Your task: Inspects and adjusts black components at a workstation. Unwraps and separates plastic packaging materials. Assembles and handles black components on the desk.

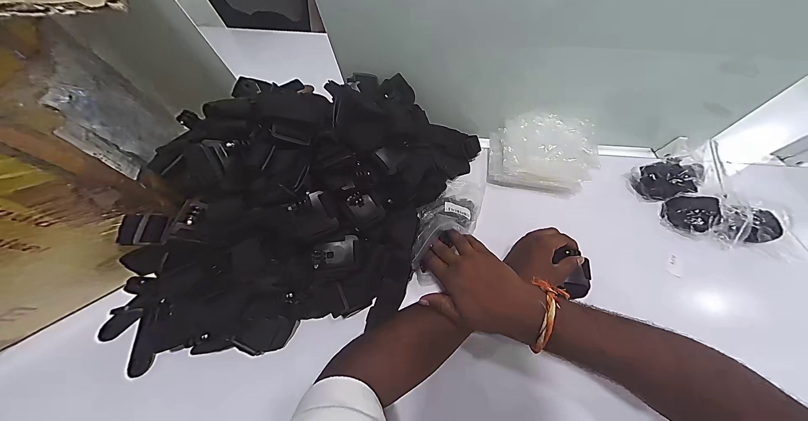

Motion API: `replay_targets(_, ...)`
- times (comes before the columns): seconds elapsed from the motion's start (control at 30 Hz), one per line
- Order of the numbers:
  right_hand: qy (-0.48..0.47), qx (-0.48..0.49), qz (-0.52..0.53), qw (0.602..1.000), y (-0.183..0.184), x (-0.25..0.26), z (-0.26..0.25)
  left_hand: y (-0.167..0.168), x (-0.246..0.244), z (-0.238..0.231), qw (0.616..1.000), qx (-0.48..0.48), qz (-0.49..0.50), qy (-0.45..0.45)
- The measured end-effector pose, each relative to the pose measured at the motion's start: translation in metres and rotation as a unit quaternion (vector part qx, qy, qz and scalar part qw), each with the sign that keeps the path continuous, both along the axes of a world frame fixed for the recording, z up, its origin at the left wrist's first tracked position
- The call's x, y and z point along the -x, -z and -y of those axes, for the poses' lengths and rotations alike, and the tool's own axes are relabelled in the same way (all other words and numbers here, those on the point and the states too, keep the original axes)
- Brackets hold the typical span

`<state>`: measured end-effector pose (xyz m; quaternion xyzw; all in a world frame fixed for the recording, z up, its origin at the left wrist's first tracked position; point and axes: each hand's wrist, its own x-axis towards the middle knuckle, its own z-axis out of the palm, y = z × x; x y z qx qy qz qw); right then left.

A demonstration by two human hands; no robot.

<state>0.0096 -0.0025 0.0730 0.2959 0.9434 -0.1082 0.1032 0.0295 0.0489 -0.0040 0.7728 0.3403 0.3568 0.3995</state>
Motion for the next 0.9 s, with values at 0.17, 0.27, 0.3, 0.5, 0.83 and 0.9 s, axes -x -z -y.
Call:
replay_targets(0.17,-0.083,-0.095,-0.101,0.987,-0.005,-0.019,0.035,-0.001,0.003,0.001,1.000,0.003,0.011,0.000)
replay_targets(0.27,-0.126,-0.176,-0.235,0.948,-0.007,-0.056,0.042,0.000,0.002,0.001,1.000,0.016,0.009,-0.002)
replay_targets(0.3,-0.109,-0.190,-0.262,0.940,-0.007,-0.072,0.040,0.002,0.002,0.000,1.000,0.014,0.013,0.002)
replay_targets(0.5,0.161,-0.197,-0.390,0.885,0.023,-0.190,-0.012,0.010,0.001,0.002,0.996,-0.035,0.076,-0.014)
replay_targets(0.83,0.169,-0.047,-0.351,0.920,0.077,-0.241,-0.014,0.007,0.003,-0.004,0.978,0.109,0.163,-0.063)
replay_targets(0.9,0.160,-0.031,-0.353,0.921,0.081,-0.240,-0.016,0.005,0.003,-0.002,0.980,0.103,0.155,-0.063)
